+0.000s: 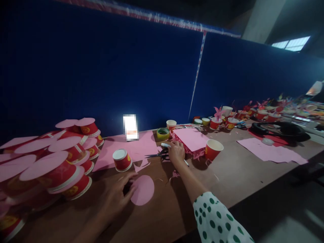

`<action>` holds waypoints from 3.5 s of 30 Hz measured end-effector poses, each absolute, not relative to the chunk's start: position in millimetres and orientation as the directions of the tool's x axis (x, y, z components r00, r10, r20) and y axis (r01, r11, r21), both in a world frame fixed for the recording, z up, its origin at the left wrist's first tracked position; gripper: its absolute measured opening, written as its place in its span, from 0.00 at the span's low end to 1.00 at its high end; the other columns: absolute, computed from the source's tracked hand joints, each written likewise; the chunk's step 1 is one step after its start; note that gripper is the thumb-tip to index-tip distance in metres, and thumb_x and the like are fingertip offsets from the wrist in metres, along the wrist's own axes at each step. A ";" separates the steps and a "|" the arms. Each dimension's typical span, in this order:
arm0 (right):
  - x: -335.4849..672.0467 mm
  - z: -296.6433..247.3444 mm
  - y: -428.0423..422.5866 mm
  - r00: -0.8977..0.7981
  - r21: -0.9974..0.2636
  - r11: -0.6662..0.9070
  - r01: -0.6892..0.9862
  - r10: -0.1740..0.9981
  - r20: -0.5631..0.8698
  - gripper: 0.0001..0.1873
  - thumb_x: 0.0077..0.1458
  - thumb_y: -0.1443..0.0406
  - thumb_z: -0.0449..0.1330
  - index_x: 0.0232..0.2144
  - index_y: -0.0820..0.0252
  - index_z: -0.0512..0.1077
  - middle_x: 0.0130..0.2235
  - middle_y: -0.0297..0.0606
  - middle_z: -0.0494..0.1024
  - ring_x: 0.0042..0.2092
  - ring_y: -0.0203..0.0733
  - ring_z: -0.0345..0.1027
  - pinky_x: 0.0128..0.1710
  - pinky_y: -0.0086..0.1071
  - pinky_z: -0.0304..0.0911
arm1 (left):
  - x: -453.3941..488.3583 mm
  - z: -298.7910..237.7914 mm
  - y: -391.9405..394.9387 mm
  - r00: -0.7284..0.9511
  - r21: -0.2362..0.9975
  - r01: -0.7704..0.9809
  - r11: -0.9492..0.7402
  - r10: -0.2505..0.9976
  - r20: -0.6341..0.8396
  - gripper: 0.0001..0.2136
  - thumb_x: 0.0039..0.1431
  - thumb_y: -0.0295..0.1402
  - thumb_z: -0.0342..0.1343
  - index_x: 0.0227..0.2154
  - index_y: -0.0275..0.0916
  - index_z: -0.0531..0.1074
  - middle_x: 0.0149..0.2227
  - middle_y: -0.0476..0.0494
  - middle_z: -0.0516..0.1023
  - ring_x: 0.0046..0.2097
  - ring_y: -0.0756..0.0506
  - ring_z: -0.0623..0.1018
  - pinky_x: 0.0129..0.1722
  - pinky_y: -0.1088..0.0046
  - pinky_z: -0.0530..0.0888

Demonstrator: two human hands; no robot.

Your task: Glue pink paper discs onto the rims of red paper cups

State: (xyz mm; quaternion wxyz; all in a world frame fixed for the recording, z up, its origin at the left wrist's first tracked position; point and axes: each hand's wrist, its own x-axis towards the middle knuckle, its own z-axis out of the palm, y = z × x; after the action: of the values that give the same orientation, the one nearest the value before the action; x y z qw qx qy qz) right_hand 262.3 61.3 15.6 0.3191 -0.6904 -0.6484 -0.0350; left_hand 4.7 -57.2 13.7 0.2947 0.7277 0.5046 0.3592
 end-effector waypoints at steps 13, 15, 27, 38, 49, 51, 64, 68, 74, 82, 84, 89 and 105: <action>205.9 37.8 0.6 -0.424 -0.997 0.049 -0.057 0.903 0.069 0.18 0.53 0.52 0.59 0.38 0.60 0.71 0.34 0.36 0.74 0.33 0.37 0.67 0.31 0.28 0.62 | 7.7 56.3 -45.2 -0.063 0.935 -0.330 0.132 0.985 -0.161 0.25 0.39 0.34 0.68 0.43 0.37 0.68 0.37 0.44 0.78 0.36 0.47 0.77 0.34 0.74 0.73; 206.0 39.2 -1.8 -0.499 -0.989 -0.029 -0.143 0.865 0.047 0.17 0.47 0.55 0.65 0.33 0.61 0.72 0.31 0.34 0.74 0.32 0.37 0.67 0.32 0.28 0.62 | 13.7 64.3 -42.5 -0.057 0.924 -0.349 0.157 0.980 -0.188 0.25 0.39 0.34 0.68 0.43 0.38 0.69 0.40 0.43 0.77 0.36 0.47 0.78 0.32 0.75 0.73; 214.7 41.0 11.2 -0.392 -0.957 -0.196 -0.216 0.915 -0.099 0.18 0.40 0.58 0.68 0.22 0.60 0.63 0.18 0.26 0.66 0.20 0.28 0.56 0.18 0.23 0.45 | 43.5 29.7 -20.7 -0.119 0.994 -0.097 0.041 0.991 -0.053 0.20 0.46 0.39 0.63 0.41 0.33 0.73 0.36 0.39 0.79 0.34 0.46 0.76 0.27 0.75 0.69; 207.9 32.7 12.5 -0.422 -0.961 -0.196 -0.193 0.901 -0.099 0.17 0.41 0.57 0.68 0.25 0.63 0.69 0.20 0.26 0.67 0.20 0.27 0.54 0.19 0.22 0.47 | 51.4 28.9 -25.6 -0.082 0.951 -0.290 0.107 0.987 -0.136 0.20 0.42 0.40 0.65 0.39 0.36 0.74 0.34 0.44 0.80 0.35 0.45 0.78 0.34 0.71 0.72; 204.1 27.0 13.0 -0.367 -0.981 -0.139 -0.138 0.927 -0.080 0.16 0.42 0.56 0.67 0.26 0.61 0.68 0.19 0.25 0.66 0.19 0.28 0.53 0.18 0.23 0.45 | 53.7 32.3 -27.4 -0.064 0.874 -0.461 0.152 0.977 -0.204 0.18 0.41 0.34 0.67 0.37 0.36 0.74 0.36 0.44 0.80 0.33 0.51 0.77 0.31 0.78 0.73; 203.6 27.1 12.9 -0.365 -0.982 -0.134 -0.137 0.928 -0.076 0.16 0.43 0.56 0.66 0.25 0.60 0.67 0.19 0.25 0.66 0.19 0.28 0.53 0.18 0.23 0.45 | 54.1 31.2 -27.3 -0.065 0.866 -0.473 0.160 0.974 -0.215 0.17 0.41 0.33 0.67 0.37 0.36 0.74 0.35 0.44 0.79 0.33 0.51 0.77 0.31 0.78 0.74; 201.4 29.5 11.1 -0.352 -0.990 -0.102 -0.097 0.934 -0.062 0.19 0.40 0.53 0.67 0.21 0.61 0.66 0.18 0.27 0.67 0.19 0.28 0.54 0.19 0.24 0.45 | 55.2 30.6 -28.4 -0.061 0.861 -0.480 0.170 0.972 -0.225 0.14 0.41 0.32 0.67 0.33 0.35 0.74 0.32 0.46 0.79 0.32 0.51 0.77 0.31 0.77 0.73; 200.9 30.1 10.6 -0.353 -0.992 -0.084 -0.098 0.935 -0.044 0.19 0.39 0.53 0.67 0.21 0.61 0.66 0.19 0.27 0.67 0.20 0.29 0.55 0.20 0.24 0.46 | 56.4 32.9 -29.1 -0.061 0.865 -0.473 0.169 0.973 -0.224 0.15 0.41 0.33 0.67 0.34 0.35 0.74 0.32 0.45 0.80 0.32 0.50 0.77 0.32 0.76 0.74; 200.6 28.5 12.0 -0.351 -0.994 -0.059 -0.094 0.936 -0.022 0.18 0.39 0.54 0.67 0.21 0.61 0.67 0.19 0.27 0.68 0.21 0.29 0.56 0.21 0.24 0.47 | 56.8 33.5 -29.5 -0.054 0.863 -0.477 0.163 0.975 -0.214 0.18 0.42 0.34 0.67 0.37 0.35 0.74 0.34 0.44 0.80 0.33 0.49 0.78 0.32 0.76 0.74; 201.5 26.2 13.1 -0.373 -0.994 -0.052 -0.093 0.928 -0.014 0.17 0.40 0.55 0.67 0.23 0.62 0.68 0.20 0.28 0.69 0.21 0.30 0.57 0.21 0.25 0.48 | 57.6 33.3 -29.1 -0.031 0.851 -0.504 0.146 0.982 -0.187 0.20 0.41 0.31 0.67 0.40 0.34 0.74 0.35 0.42 0.81 0.37 0.46 0.79 0.38 0.71 0.76; 201.6 26.6 13.0 -0.374 -0.995 -0.045 -0.088 0.927 -0.009 0.17 0.40 0.55 0.67 0.22 0.62 0.68 0.20 0.28 0.68 0.21 0.30 0.57 0.21 0.25 0.48 | 58.3 35.0 -29.7 -0.042 0.852 -0.503 0.145 0.981 -0.192 0.21 0.39 0.31 0.68 0.40 0.34 0.74 0.34 0.42 0.81 0.36 0.45 0.79 0.38 0.70 0.76; 202.2 31.2 8.1 -0.370 -0.994 -0.091 -0.062 0.927 -0.062 0.18 0.45 0.52 0.64 0.26 0.60 0.68 0.21 0.27 0.68 0.20 0.29 0.55 0.19 0.24 0.46 | 58.2 35.7 -29.9 -0.064 0.855 -0.502 0.127 0.981 -0.183 0.22 0.37 0.33 0.69 0.39 0.33 0.74 0.31 0.42 0.81 0.34 0.44 0.80 0.36 0.69 0.76; 199.9 29.8 5.8 -0.461 -0.969 -0.170 -0.181 0.885 -0.069 0.15 0.41 0.58 0.68 0.26 0.61 0.70 0.24 0.29 0.70 0.26 0.31 0.61 0.26 0.24 0.54 | 62.3 34.0 -31.2 -0.111 0.884 -0.463 0.060 0.986 -0.125 0.28 0.42 0.29 0.66 0.49 0.39 0.65 0.38 0.44 0.79 0.35 0.46 0.80 0.38 0.71 0.76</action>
State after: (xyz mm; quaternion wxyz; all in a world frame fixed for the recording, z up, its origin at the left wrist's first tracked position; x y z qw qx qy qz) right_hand 199.9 5.8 29.8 0.3896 -0.3430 -0.5130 0.6836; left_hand 62.3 -31.2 34.0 0.5913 0.3078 0.4245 0.6127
